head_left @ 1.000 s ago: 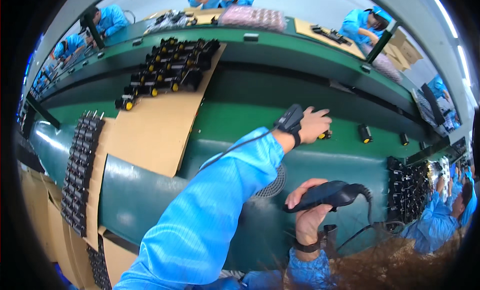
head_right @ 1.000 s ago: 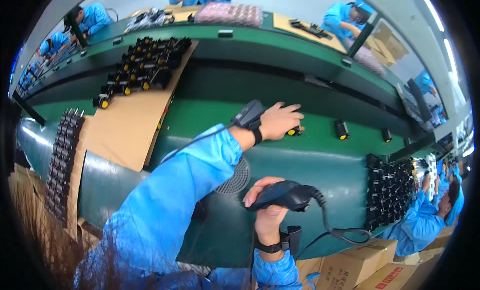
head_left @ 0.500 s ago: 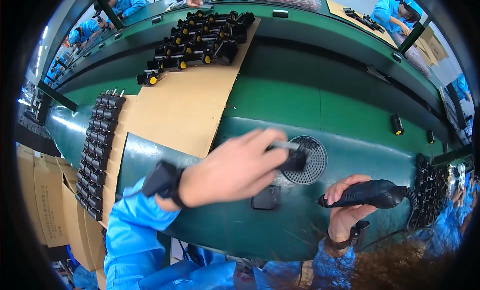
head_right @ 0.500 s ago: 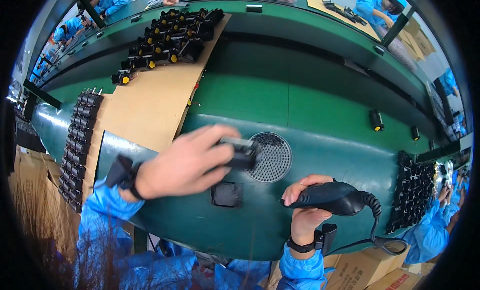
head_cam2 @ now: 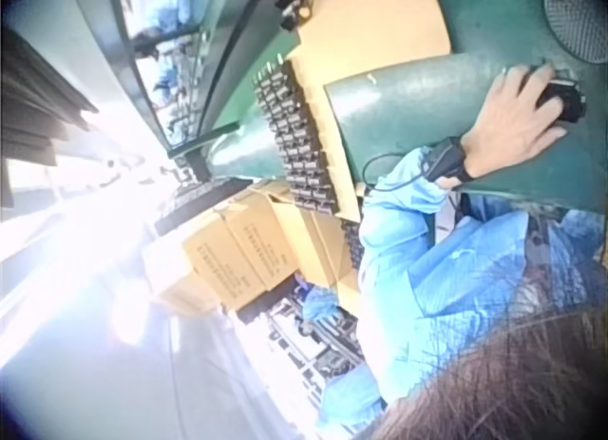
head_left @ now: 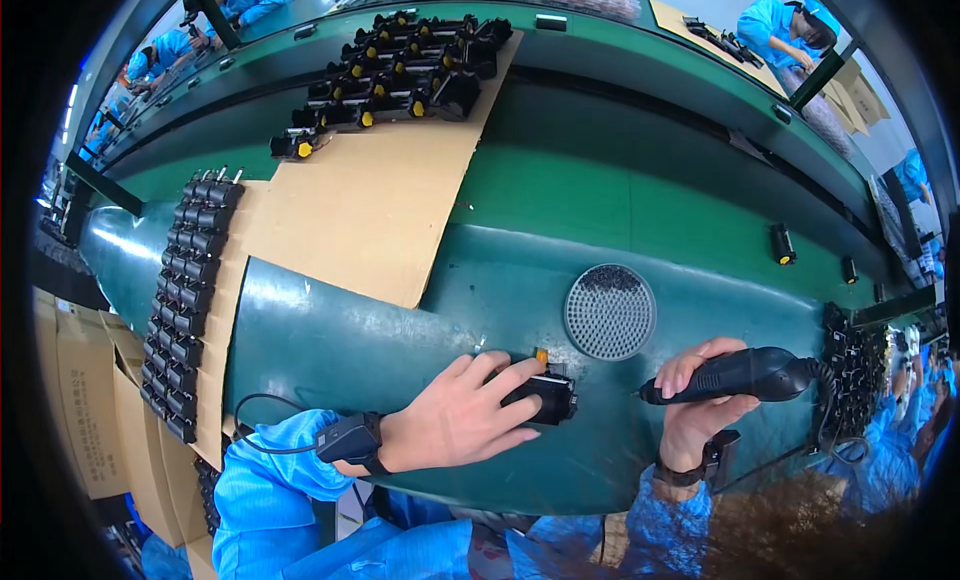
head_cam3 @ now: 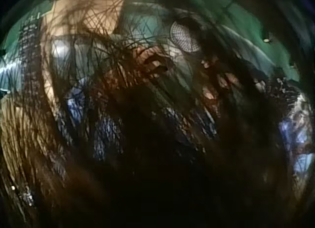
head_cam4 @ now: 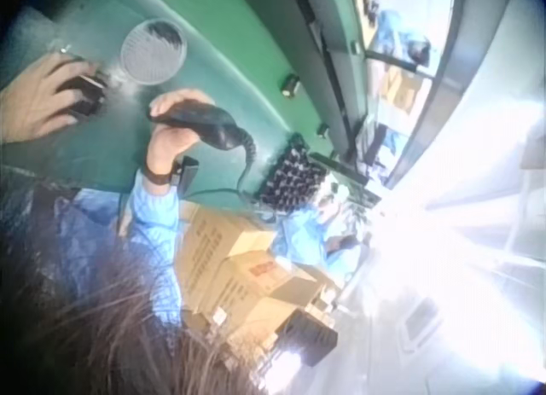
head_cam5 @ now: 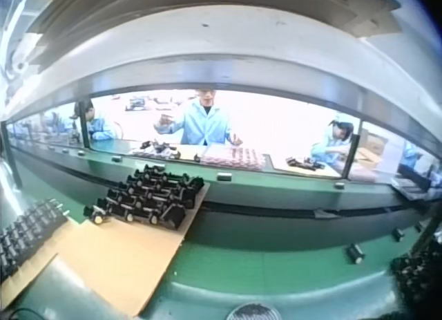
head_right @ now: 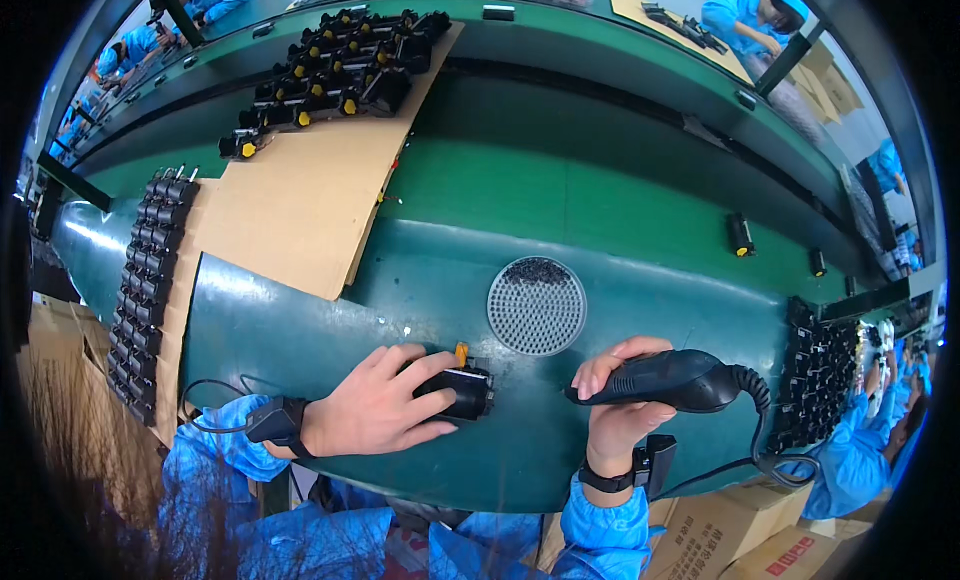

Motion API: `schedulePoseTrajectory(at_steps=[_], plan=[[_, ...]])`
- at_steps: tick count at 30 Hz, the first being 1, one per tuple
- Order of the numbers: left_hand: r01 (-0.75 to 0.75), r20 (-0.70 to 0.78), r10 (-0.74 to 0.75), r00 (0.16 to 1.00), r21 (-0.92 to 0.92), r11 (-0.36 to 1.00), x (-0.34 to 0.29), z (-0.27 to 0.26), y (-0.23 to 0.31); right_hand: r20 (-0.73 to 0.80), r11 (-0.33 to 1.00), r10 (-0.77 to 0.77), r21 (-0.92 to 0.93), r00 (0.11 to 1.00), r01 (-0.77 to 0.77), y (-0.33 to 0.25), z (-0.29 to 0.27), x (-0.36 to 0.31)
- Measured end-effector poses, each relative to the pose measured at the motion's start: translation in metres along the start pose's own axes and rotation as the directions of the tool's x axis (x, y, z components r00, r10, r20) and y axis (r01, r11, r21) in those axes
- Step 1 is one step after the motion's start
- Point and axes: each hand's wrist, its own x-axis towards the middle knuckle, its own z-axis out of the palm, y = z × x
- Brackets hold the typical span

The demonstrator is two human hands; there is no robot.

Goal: The person picks up black plastic components from a tray and uses an electric screwdriver to fasten parts on each component.

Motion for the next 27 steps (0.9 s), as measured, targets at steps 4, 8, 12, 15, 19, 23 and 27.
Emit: schedulePoseTrajectory(at_steps=[4, 8, 12, 15, 19, 23, 27], plan=[[-0.025, -0.019, 0.025, 1.0, -0.015, 1.0, -0.003, 0.004, -0.003, -0.01, 1.0, -0.024, 0.011, 1.0, 0.024, 0.001, -0.002, 0.002], [0.065, -0.033, -0.074, 0.997, -0.217, 0.974, -0.001, 0.004, 0.001, -0.018, 1.0, -0.027, 0.015, 0.999, 0.027, 0.004, -0.005, 0.003], [0.046, -0.138, -0.086, 0.987, -0.275, 0.96, -0.001, 0.011, 0.0, 0.003, 0.998, -0.037, 0.054, 0.999, 0.037, 0.005, -0.006, 0.003], [0.042, -0.095, -0.06, 0.994, -0.177, 0.983, 0.001, 0.014, -0.003, 0.016, 0.997, -0.04, 0.061, 0.999, 0.039, 0.005, -0.006, 0.003], [0.063, -0.056, -0.069, 0.996, -0.106, 0.992, 0.003, 0.013, -0.001, 0.009, 0.999, -0.032, 0.015, 0.999, 0.031, 0.002, -0.005, 0.001], [0.042, -0.045, -0.045, 0.998, -0.065, 0.997, 0.0, 0.009, -0.005, -0.01, 0.996, -0.047, 0.069, 0.999, 0.048, -0.001, 0.004, 0.006], [0.022, -0.034, -0.023, 0.999, -0.042, 0.999, -0.001, 0.012, -0.006, 0.019, 0.979, -0.108, 0.174, 0.994, 0.103, -0.021, 0.03, 0.026]])
